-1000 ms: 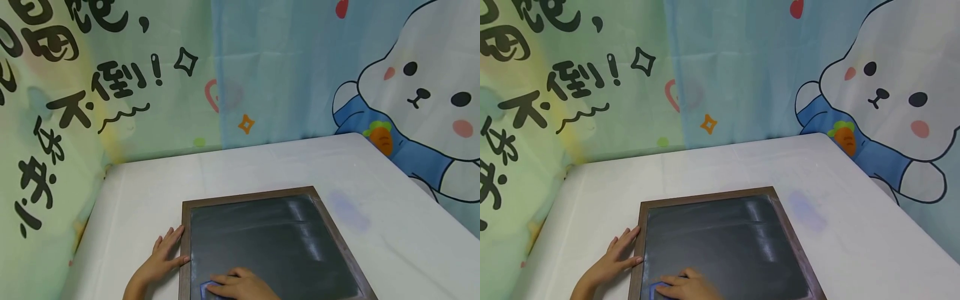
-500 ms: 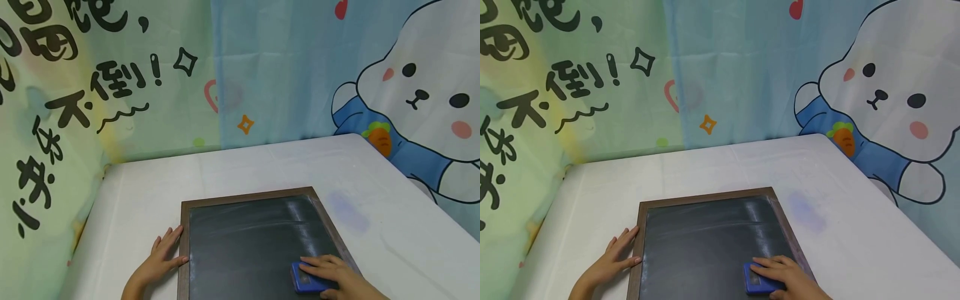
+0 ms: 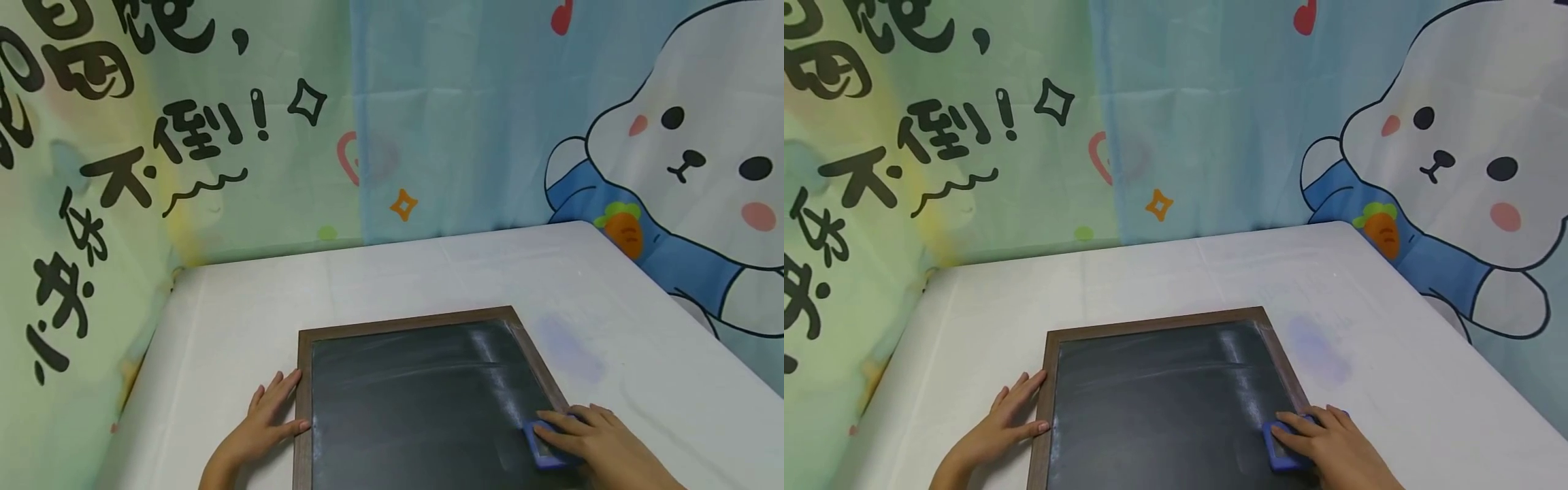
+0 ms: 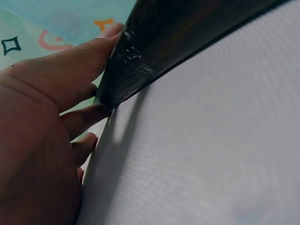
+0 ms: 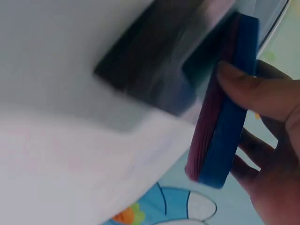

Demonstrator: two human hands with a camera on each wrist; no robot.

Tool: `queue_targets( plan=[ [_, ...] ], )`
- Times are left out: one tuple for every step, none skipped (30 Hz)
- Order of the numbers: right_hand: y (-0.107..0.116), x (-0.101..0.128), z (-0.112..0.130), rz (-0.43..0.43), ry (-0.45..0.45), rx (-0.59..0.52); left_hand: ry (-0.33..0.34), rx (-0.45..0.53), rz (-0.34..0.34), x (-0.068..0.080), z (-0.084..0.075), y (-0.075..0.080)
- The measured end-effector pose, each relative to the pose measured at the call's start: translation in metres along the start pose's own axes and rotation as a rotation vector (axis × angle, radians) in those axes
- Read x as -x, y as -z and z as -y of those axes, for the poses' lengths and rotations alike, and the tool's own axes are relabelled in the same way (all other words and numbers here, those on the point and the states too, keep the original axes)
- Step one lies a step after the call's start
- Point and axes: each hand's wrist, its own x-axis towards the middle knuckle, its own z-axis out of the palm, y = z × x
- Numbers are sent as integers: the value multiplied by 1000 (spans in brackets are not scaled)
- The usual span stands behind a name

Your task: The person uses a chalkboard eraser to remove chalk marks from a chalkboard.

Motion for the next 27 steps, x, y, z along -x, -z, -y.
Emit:
queue_targets(
  plan=[
    [2, 2, -3, 29, -53, 2, 2, 3, 0, 0, 0, 0],
    [3, 3, -6, 44, -96, 12, 4, 5, 1, 0, 0, 0],
    [4, 4, -9, 48, -133, 29, 9, 6, 4, -1, 1, 0],
    [5, 5, -13, 55, -176, 43, 16, 7, 7, -1, 1, 0],
    [6, 5, -17, 51, -209, 56, 22, 8, 10, -1, 2, 0],
    [7, 5, -21, 27, -236, 65, 27, 9, 11, -1, 2, 0],
    [8, 5, -25, -14, -252, 74, 30, 10, 12, -1, 3, 0],
    [10, 3, -30, -40, -282, 75, 32, 8, 11, 0, 4, 0],
    [13, 1, -35, -72, -308, 71, 33, 4, 10, 0, 5, 0],
    [16, -3, -40, -94, -342, 46, 32, 4, 7, 0, 6, 0],
    [19, -7, -45, -124, -370, 13, 27, 4, 2, 1, 7, 0],
    [21, -13, -50, -150, -394, -28, 23, 5, -4, 1, 8, 0],
    [24, -19, -56, -169, -417, -72, 19, 5, -10, 1, 9, 0],
    [26, -27, -60, -175, -445, -120, 22, 12, -13, 2, 10, 1],
    [27, -34, -64, -184, -462, -163, 29, 19, -16, 2, 11, 1],
    [28, -42, -68, -192, -477, -204, 30, 24, -20, 2, 12, 1],
    [27, -49, -71, -202, -482, -236, 41, 30, -21, 2, 12, 1],
    [25, -56, -74, -204, -491, -258, 55, 36, -17, 1, 13, 2],
    [23, -62, -76, -204, -501, -276, 66, 43, -13, 1, 14, 2],
    [20, -68, -78, -196, -510, -288, 76, 48, -6, 1, 14, 2],
    [17, -73, -80, -188, -517, -297, 72, 45, -1, 0, 15, 1],
    [13, -77, -82, -183, -524, -304, 65, 46, 6, 0, 16, 1],
    [10, -81, -84, -171, -534, -309, 61, 50, 12, -1, 16, 0],
    [6, -83, -85, -160, -543, -309, 48, 49, 17, -2, 17, -1],
    [3, -85, -86, -154, -548, -304, 35, 46, 19, -3, 17, -2],
    [-1, -85, -87, -146, -555, -300, 24, 40, 26, -4, 18, -4],
    [-5, -85, -88, -141, -563, -293, 16, 36, 29, -4, 18, -5]
  ],
)
